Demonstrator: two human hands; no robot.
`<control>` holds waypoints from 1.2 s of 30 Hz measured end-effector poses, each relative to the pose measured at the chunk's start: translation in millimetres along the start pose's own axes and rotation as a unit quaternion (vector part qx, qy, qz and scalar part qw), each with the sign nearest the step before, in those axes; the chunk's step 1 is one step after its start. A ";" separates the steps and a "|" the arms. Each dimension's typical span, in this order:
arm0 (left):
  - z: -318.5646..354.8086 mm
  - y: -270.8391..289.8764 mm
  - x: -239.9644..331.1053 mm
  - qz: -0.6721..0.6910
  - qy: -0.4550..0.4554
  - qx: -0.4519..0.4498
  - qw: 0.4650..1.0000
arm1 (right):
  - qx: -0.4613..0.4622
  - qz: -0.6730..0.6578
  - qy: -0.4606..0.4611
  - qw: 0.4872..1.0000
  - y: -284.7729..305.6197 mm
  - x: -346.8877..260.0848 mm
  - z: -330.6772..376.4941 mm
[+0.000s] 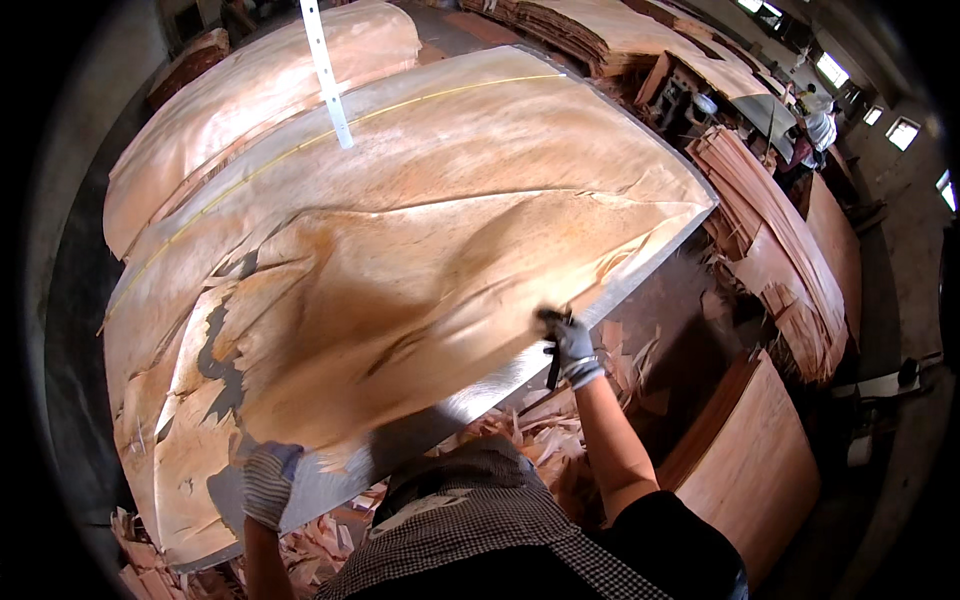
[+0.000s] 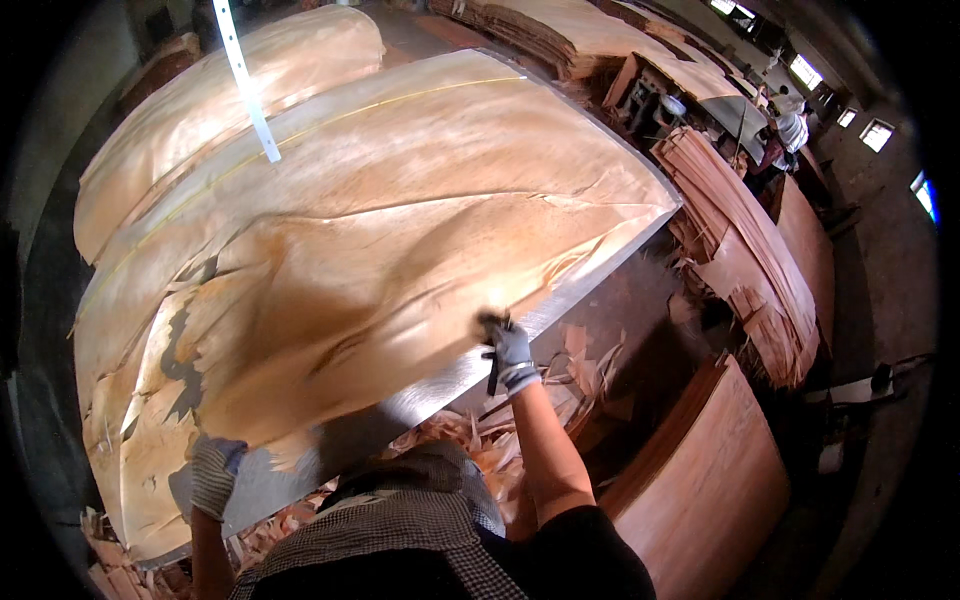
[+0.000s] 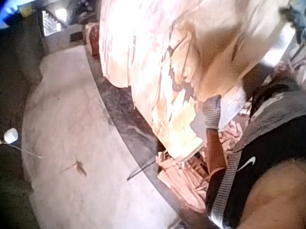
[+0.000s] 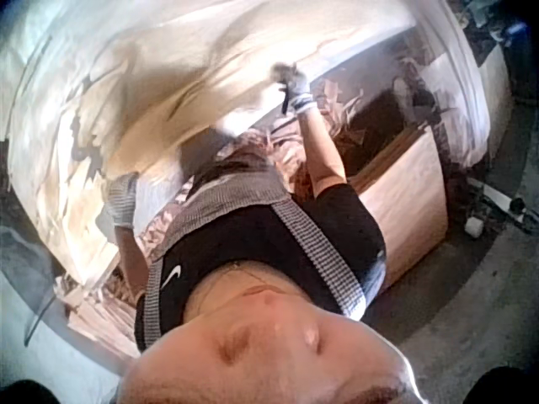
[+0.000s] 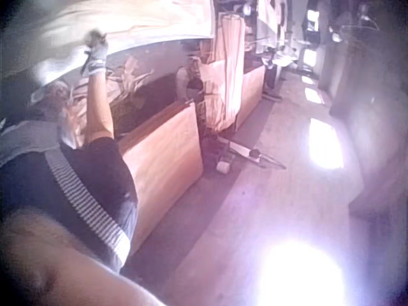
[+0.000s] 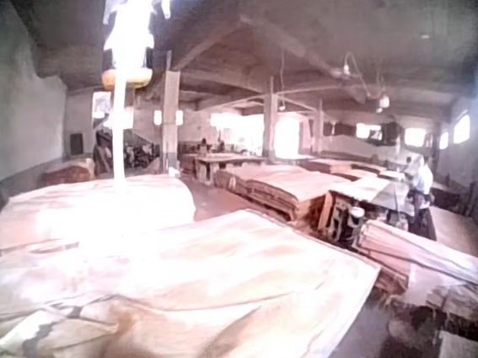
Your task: The person peels damaged outer layers from a wood veneer sheet and applies tape to repair or reinforce the surface.
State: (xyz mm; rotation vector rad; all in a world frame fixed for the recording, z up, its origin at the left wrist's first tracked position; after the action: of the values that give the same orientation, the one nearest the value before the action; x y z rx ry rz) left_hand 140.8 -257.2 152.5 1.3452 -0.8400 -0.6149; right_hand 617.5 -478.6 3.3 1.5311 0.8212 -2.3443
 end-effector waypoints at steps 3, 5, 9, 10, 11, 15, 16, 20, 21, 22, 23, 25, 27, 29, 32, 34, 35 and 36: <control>23.8 -51.8 -5.8 0.032 -0.035 -0.055 0.997 | 0.013 -0.006 -0.096 0.995 28.2 42.5 12.7; 29.7 -86.8 -6.2 0.025 -0.008 -0.131 0.991 | 0.023 -0.004 -0.144 0.989 42.7 63.2 15.1; 39.0 -132.4 6.8 0.049 0.039 -0.232 0.971 | 0.047 0.047 -0.173 0.983 52.8 81.6 7.8; 38.0 -136.2 10.2 0.058 0.042 -0.246 0.967 | 0.061 0.012 -0.190 0.980 52.0 87.3 4.0; 36.1 -138.4 13.8 0.068 0.045 -0.260 0.962 | 0.054 0.016 -0.193 0.980 55.5 88.8 2.1; 16.2 -131.0 20.4 0.130 0.109 -0.106 0.980 | -0.019 0.016 -0.158 0.987 57.2 91.6 -3.9; 4.9 -125.9 18.7 0.093 0.129 -0.058 0.986 | -0.026 0.035 -0.153 0.987 58.6 92.9 -5.0; -8.9 -145.9 -8.3 -0.034 0.276 0.067 0.958 | -0.041 0.062 -0.210 0.975 50.8 88.1 -3.9; -6.9 -161.2 -18.7 -0.064 0.353 0.088 0.929 | -0.022 0.057 -0.207 0.977 45.9 84.7 -2.4; -4.6 -169.8 -28.3 -0.094 0.424 0.108 0.894 | -0.028 0.070 -0.198 0.977 45.2 81.1 -1.4; -2.7 -173.8 -36.4 -0.065 0.491 0.089 0.864 | -0.030 0.081 -0.189 0.978 47.3 77.1 -0.6; -0.6 -178.6 -51.6 -0.001 0.612 0.052 0.789 | -0.025 0.101 -0.189 0.976 50.8 67.3 -1.5; -8.1 -176.0 -66.9 0.135 0.615 0.098 0.771 | -0.045 0.092 -0.199 0.975 56.9 57.2 -3.0; -8.1 -192.4 -92.2 0.281 0.560 0.216 0.749 | -0.048 0.109 -0.186 0.975 48.7 45.6 0.4; 11.1 -226.5 -151.9 0.261 0.550 0.260 0.750 | -0.094 0.110 -0.182 0.973 30.5 46.7 2.3; -16.1 -210.6 -143.8 0.437 0.479 0.211 0.732 | -0.132 0.170 -0.117 0.970 62.6 55.3 -8.2; -19.6 -196.1 -137.1 0.510 0.448 0.191 0.710 | -0.081 0.153 -0.190 0.966 55.8 50.6 -3.5; -26.9 -180.9 -134.5 0.689 0.402 0.251 0.548 | -0.084 0.162 -0.219 0.958 58.8 52.0 -8.0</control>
State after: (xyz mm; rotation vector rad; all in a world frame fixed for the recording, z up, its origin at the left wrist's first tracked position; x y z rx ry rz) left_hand 100.0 -160.4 -48.7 0.8158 -0.9860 1.5093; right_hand 628.8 -516.3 -65.0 0.9383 0.5887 -2.1798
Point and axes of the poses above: each hand's wrist, its own z-axis away from the middle knuckle, its own y-axis out of the back of the hand, x = y × z, the point moved 2 cm from there along -z, towards the middle knuckle, and after that the axes turned 4 degrees about -z, right-handed, at the moved point
